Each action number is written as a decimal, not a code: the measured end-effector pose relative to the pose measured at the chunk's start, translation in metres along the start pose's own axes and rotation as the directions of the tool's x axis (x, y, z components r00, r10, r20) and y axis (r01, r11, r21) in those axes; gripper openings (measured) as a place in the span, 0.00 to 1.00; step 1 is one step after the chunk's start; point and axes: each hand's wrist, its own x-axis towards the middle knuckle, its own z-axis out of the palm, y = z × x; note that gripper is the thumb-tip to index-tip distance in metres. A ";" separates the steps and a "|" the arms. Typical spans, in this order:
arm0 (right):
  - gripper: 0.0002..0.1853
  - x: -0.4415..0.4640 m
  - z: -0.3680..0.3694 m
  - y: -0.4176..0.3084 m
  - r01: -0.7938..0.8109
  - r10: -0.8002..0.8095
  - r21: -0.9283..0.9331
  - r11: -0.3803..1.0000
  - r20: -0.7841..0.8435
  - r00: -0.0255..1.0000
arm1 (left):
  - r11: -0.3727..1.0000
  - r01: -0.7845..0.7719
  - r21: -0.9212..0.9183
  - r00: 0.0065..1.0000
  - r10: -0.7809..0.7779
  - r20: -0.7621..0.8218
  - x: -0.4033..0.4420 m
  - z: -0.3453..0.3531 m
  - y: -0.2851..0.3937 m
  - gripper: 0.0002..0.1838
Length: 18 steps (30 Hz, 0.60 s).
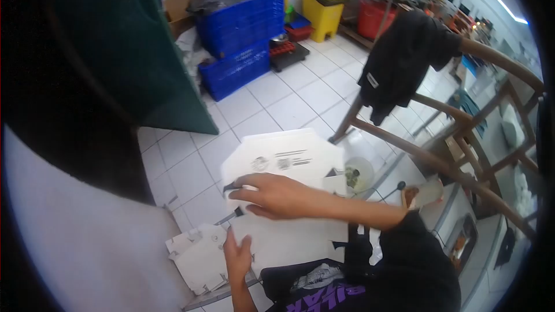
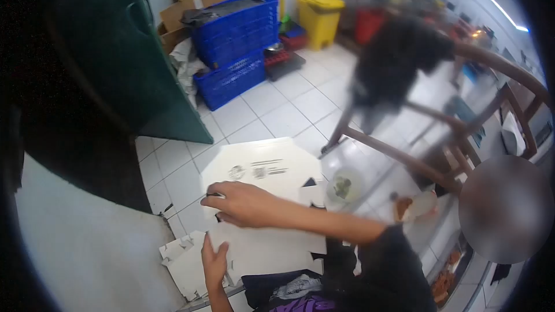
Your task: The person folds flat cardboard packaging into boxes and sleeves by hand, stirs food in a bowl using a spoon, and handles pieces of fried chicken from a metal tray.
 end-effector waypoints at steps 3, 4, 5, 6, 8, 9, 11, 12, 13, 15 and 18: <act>0.19 -0.061 -0.018 -0.033 -0.364 0.390 0.140 0.921 -0.339 0.856 | 0.996 -0.007 0.092 0.947 0.036 -0.320 -0.020 0.015 -0.033 0.31; 0.18 -0.081 -0.008 -0.036 -0.529 0.538 0.165 0.832 -0.469 0.700 | 0.990 -0.027 0.139 0.893 0.086 -0.442 -0.028 0.021 -0.033 0.31; 0.18 -0.098 0.000 -0.034 -0.666 0.640 0.212 0.715 -0.583 0.501 | 0.980 -0.047 0.194 0.821 0.149 -0.551 -0.034 0.024 -0.036 0.31; 0.17 -0.115 0.010 -0.028 -0.700 0.690 0.296 0.650 -0.617 0.379 | 0.978 -0.031 0.208 0.834 0.139 -0.534 -0.039 0.023 -0.042 0.31; 0.18 -0.152 0.028 -0.004 -0.755 0.784 0.462 0.466 -0.611 0.111 | 0.924 -0.073 0.375 0.770 0.291 -0.568 -0.049 0.024 -0.055 0.32; 0.19 -0.176 0.038 0.020 -0.748 0.833 0.554 0.366 -0.554 -0.003 | 0.923 -0.057 0.382 0.781 0.279 -0.559 -0.053 0.027 -0.057 0.32; 0.28 -0.233 0.067 0.071 -0.662 0.960 0.749 0.031 -0.207 -0.190 | 0.855 0.089 0.510 0.736 0.289 -0.612 -0.055 0.028 -0.058 0.31; 0.31 -0.251 0.077 0.089 -0.539 0.957 0.820 -0.193 0.036 -0.287 | 0.853 0.087 0.514 0.746 0.286 -0.602 -0.056 0.029 -0.051 0.31; 0.31 -0.261 0.086 0.107 -0.533 0.952 0.822 -0.200 0.036 -0.303 | 0.893 0.138 0.428 0.754 0.185 -0.630 -0.057 0.030 -0.040 0.35; 0.41 -0.287 0.105 0.136 -0.039 0.720 0.818 -0.574 0.481 -0.500 | 0.916 0.198 0.349 0.774 0.073 -0.630 -0.058 0.034 -0.036 0.41; 0.33 -0.377 0.211 0.197 -0.528 0.741 0.729 -0.435 -0.042 -0.670 | 0.501 0.368 0.783 0.756 0.328 -0.566 -0.058 0.048 -0.018 0.34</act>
